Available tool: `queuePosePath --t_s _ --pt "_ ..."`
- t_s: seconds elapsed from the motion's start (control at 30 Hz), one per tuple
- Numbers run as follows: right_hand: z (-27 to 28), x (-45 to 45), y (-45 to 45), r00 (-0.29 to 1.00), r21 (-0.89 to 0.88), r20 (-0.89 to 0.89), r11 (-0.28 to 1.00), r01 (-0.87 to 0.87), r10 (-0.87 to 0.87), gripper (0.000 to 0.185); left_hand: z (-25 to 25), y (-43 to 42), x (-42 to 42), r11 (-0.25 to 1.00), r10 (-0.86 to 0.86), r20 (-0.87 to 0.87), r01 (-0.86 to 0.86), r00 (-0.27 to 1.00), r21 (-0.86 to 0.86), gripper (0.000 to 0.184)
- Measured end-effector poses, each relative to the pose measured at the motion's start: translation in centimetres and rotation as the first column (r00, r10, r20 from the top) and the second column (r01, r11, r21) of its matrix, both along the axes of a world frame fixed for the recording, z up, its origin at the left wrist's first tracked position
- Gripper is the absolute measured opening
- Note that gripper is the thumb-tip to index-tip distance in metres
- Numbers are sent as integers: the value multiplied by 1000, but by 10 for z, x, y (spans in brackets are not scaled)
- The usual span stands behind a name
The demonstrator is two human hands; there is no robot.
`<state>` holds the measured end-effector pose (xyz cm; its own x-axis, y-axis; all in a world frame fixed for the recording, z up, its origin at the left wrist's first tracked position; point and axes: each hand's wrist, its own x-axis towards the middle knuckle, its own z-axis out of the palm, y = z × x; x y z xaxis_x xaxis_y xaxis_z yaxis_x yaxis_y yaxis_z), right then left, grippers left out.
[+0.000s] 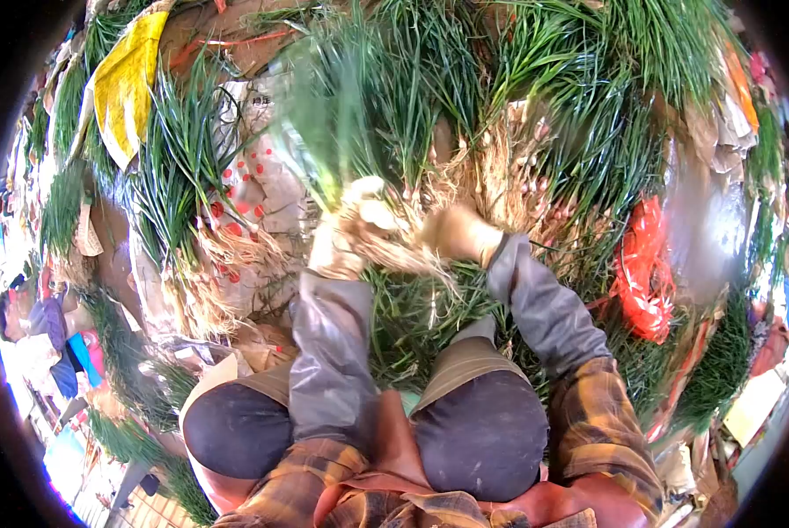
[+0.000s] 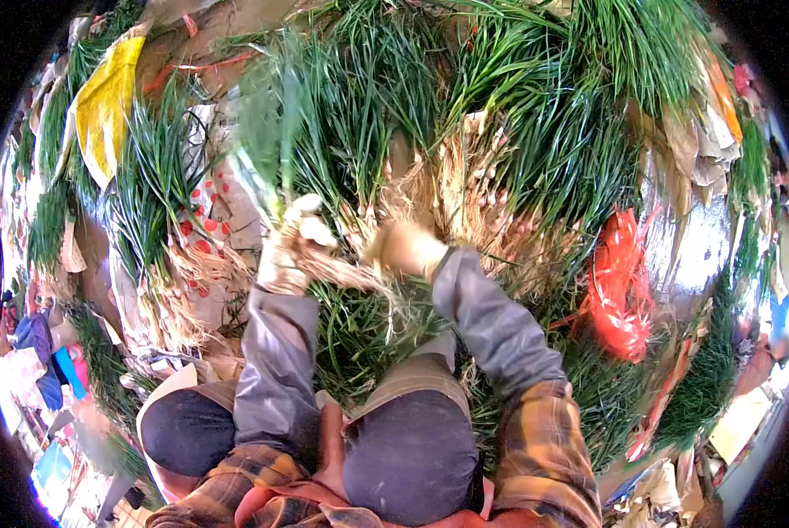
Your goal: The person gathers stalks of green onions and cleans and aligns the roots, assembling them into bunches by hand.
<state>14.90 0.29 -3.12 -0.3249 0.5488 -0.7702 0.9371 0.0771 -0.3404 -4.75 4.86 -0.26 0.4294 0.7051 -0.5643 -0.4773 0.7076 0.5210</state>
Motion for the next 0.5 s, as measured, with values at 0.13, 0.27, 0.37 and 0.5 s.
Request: queuePosePath --t_s 0.13,0.27,0.37,0.5 --pt "-20 -7 -8 749 21 -257 771 636 -611 27 -3 2 -12 992 39 29 -42 999 119 51" --pt "-68 -19 19 640 226 -155 604 764 -752 27 -22 -12 0 999 20 -46 -22 999 -36 38" --pt "2 -22 23 407 91 -193 397 914 -893 23 -5 -4 15 998 -57 -179 53 982 -26 32" --pt "10 -35 -23 776 587 -542 516 624 -322 22 -17 -15 24 983 -176 -360 146 916 -110 15"
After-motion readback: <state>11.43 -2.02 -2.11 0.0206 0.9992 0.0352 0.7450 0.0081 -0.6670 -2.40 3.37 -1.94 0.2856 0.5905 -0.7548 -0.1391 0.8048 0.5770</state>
